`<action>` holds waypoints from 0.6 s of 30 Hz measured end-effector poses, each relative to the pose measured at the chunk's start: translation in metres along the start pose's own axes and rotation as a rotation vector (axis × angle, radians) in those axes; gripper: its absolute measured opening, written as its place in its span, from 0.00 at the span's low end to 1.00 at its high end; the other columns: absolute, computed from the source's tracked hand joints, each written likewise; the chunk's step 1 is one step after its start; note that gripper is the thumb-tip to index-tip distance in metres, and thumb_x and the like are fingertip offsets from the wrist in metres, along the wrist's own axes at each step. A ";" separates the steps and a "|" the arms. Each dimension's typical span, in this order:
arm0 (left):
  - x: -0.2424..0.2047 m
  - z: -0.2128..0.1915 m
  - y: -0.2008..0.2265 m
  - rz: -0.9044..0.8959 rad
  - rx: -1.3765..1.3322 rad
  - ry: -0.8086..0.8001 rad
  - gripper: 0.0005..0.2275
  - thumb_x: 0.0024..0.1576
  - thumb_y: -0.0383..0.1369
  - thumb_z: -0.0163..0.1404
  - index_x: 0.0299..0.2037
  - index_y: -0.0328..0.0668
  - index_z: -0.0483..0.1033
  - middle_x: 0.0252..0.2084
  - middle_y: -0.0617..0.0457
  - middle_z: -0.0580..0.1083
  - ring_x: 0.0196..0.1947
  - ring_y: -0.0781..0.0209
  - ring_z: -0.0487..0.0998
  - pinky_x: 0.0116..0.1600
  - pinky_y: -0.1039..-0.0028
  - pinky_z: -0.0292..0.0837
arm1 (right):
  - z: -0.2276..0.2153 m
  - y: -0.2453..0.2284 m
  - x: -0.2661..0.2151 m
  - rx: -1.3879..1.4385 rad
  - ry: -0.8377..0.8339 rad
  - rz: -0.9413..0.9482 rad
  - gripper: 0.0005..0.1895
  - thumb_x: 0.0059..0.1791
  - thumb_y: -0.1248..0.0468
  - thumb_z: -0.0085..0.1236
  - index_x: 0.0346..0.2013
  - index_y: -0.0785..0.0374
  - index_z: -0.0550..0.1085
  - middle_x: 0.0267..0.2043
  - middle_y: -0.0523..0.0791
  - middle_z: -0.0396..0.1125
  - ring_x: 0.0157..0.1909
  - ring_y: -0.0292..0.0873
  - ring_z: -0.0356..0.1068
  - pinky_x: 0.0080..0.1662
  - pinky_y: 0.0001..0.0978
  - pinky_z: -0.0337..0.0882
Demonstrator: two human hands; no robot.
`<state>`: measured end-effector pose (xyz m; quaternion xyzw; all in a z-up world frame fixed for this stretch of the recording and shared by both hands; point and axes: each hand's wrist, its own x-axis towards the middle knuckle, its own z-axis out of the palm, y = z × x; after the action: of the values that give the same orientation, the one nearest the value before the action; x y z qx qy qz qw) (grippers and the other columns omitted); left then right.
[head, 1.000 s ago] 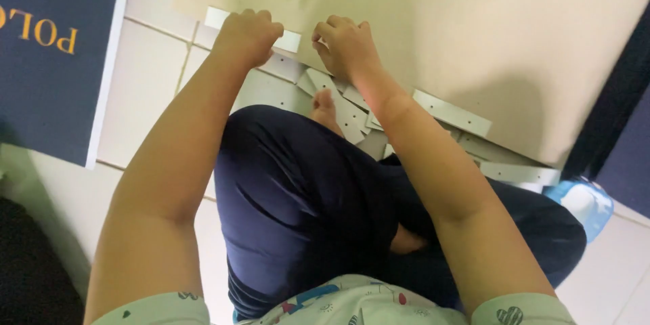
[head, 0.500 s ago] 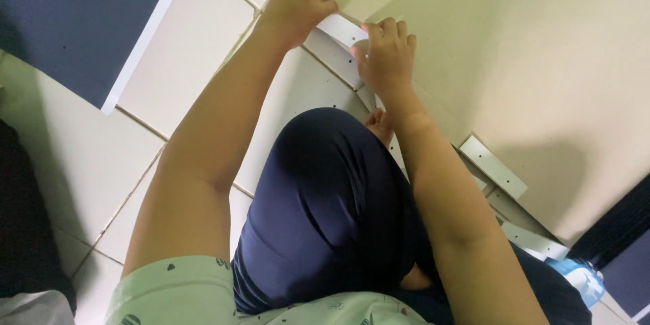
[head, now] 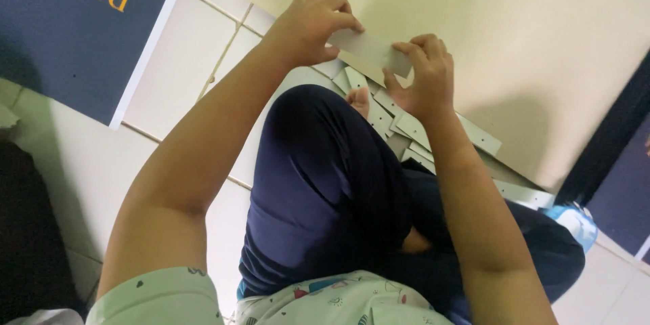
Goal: The person folds dark blue paper folders and uses a stick to apply glue from a container onto small white paper strips, then attaches the strips to a tan paper sheet.
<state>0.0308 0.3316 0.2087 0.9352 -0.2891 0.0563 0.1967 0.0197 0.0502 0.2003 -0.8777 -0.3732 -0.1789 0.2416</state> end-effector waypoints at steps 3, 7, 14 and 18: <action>0.009 -0.025 0.064 0.063 -0.149 -0.063 0.21 0.51 0.31 0.62 0.56 0.52 0.81 0.49 0.50 0.72 0.51 0.43 0.65 0.43 0.51 0.74 | -0.074 -0.019 -0.026 0.203 0.027 0.025 0.17 0.49 0.70 0.65 0.51 0.75 0.76 0.47 0.55 0.59 0.47 0.54 0.64 0.48 0.43 0.70; 0.018 -0.029 0.147 0.105 -0.293 -0.105 0.22 0.50 0.29 0.57 0.57 0.52 0.79 0.50 0.52 0.72 0.49 0.45 0.71 0.47 0.55 0.71 | -0.151 -0.036 -0.085 0.183 0.108 0.065 0.16 0.50 0.71 0.65 0.51 0.76 0.77 0.46 0.55 0.60 0.48 0.53 0.64 0.47 0.42 0.69; 0.042 0.030 0.288 0.368 -0.668 -0.023 0.07 0.62 0.33 0.52 0.44 0.42 0.83 0.36 0.52 0.78 0.32 0.58 0.78 0.38 0.70 0.69 | -0.232 -0.052 -0.232 0.335 0.399 0.531 0.04 0.61 0.70 0.60 0.45 0.71 0.77 0.45 0.53 0.62 0.40 0.46 0.68 0.44 0.36 0.77; 0.045 0.043 0.368 0.163 -0.969 -0.212 0.08 0.59 0.35 0.51 0.39 0.43 0.82 0.31 0.59 0.81 0.26 0.71 0.83 0.41 0.78 0.74 | -0.255 -0.052 -0.319 0.431 0.613 0.867 0.16 0.62 0.57 0.61 0.46 0.70 0.74 0.25 0.50 0.65 0.31 0.48 0.75 0.37 0.31 0.75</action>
<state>-0.1390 0.0130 0.3028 0.7112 -0.3726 -0.1646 0.5730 -0.2626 -0.2419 0.2668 -0.7894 0.0798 -0.2298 0.5636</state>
